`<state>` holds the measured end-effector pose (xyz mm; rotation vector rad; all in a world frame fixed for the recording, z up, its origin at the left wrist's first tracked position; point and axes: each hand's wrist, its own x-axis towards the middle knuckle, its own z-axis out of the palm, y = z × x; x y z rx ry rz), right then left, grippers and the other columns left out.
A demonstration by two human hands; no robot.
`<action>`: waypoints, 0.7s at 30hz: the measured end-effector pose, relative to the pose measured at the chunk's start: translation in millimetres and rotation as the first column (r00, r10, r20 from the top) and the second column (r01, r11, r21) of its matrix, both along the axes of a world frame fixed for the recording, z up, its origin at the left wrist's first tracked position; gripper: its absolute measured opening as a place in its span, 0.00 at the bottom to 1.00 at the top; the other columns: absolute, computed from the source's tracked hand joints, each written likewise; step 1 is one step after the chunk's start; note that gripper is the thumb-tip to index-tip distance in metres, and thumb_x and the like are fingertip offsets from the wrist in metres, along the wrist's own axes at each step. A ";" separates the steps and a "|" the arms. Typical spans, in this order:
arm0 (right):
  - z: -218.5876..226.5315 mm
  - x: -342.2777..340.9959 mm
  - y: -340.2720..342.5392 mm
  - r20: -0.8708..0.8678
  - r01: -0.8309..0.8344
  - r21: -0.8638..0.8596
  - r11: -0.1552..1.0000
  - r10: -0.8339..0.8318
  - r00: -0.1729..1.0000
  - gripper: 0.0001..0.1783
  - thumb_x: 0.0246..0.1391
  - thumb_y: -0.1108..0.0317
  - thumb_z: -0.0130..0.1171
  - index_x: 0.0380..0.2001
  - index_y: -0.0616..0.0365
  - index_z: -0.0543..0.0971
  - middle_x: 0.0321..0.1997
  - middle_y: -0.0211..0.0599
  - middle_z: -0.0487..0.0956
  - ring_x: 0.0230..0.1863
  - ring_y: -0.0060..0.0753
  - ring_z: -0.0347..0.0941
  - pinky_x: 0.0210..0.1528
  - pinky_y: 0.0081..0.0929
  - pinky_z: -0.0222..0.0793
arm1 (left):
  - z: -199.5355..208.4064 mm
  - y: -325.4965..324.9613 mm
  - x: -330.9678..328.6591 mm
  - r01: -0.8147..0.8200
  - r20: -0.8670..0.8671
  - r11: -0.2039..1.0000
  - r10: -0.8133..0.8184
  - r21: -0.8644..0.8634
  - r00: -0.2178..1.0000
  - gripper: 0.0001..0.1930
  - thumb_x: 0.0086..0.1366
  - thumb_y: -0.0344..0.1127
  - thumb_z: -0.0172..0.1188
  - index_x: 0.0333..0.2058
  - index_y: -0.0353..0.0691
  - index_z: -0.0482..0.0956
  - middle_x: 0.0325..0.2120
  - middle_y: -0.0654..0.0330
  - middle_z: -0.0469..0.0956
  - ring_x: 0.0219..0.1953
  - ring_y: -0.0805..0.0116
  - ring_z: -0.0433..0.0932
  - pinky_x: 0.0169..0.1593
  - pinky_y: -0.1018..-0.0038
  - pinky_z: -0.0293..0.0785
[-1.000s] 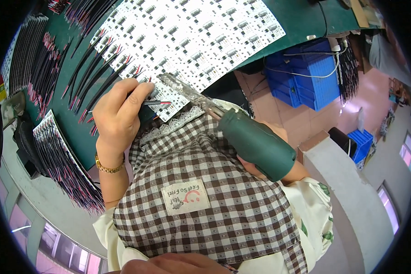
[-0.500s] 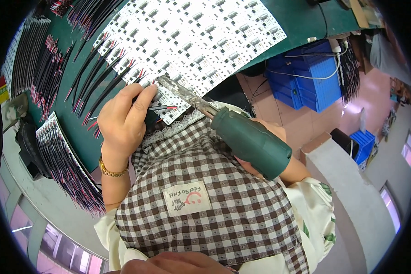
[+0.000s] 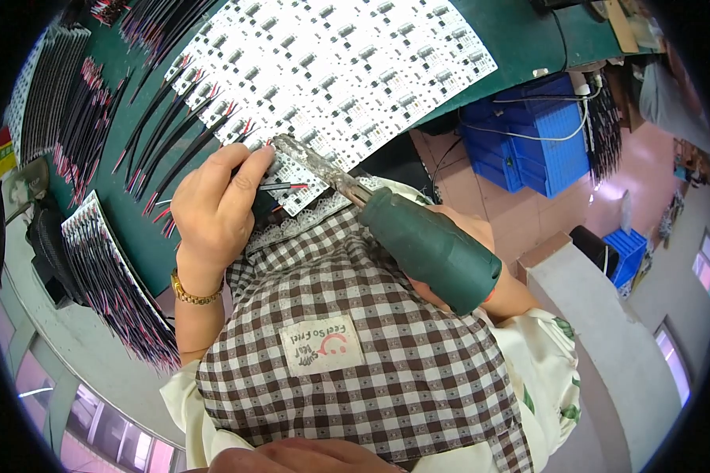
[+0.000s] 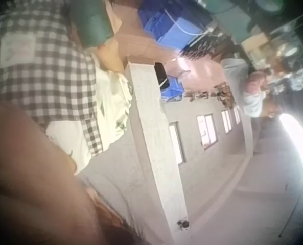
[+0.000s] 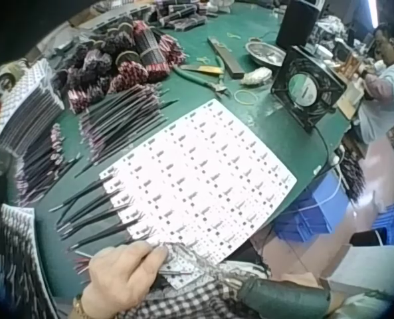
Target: The person places wires onto contact points of a circuit board panel and solders them to the board using a soldering iron.
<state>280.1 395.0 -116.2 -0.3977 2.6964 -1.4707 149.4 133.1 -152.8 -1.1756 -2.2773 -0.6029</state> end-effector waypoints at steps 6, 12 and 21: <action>1.6 -2.8 -1.5 -0.060 -0.003 0.016 1.000 0.004 0.998 0.13 0.49 0.61 0.58 0.31 0.61 0.76 0.27 0.36 0.74 0.27 0.34 0.72 0.30 0.27 0.67 | 1.5 1.7 -1.4 -0.003 -0.001 1.000 0.003 0.005 1.000 0.12 0.50 0.29 0.58 0.36 0.38 0.78 0.30 0.62 0.74 0.22 0.74 0.71 0.21 0.78 0.60; -13.8 -5.2 5.2 -0.210 -0.030 0.054 0.998 0.041 0.977 0.17 0.35 0.60 0.64 0.27 0.61 0.77 0.24 0.33 0.74 0.19 0.31 0.73 0.20 0.19 0.69 | 4.0 2.4 0.0 -0.019 0.008 1.000 0.020 -0.025 1.000 0.11 0.51 0.30 0.58 0.35 0.38 0.79 0.30 0.62 0.75 0.21 0.75 0.70 0.21 0.78 0.59; 1.2 12.3 11.2 0.219 0.176 -0.112 0.978 -0.149 0.964 0.18 0.37 0.66 0.63 0.34 0.63 0.77 0.25 0.34 0.76 0.22 0.30 0.74 0.25 0.20 0.70 | 4.0 0.3 1.4 -0.012 -0.019 0.999 0.011 -0.048 1.000 0.12 0.51 0.29 0.59 0.36 0.38 0.79 0.32 0.61 0.76 0.20 0.75 0.68 0.20 0.78 0.59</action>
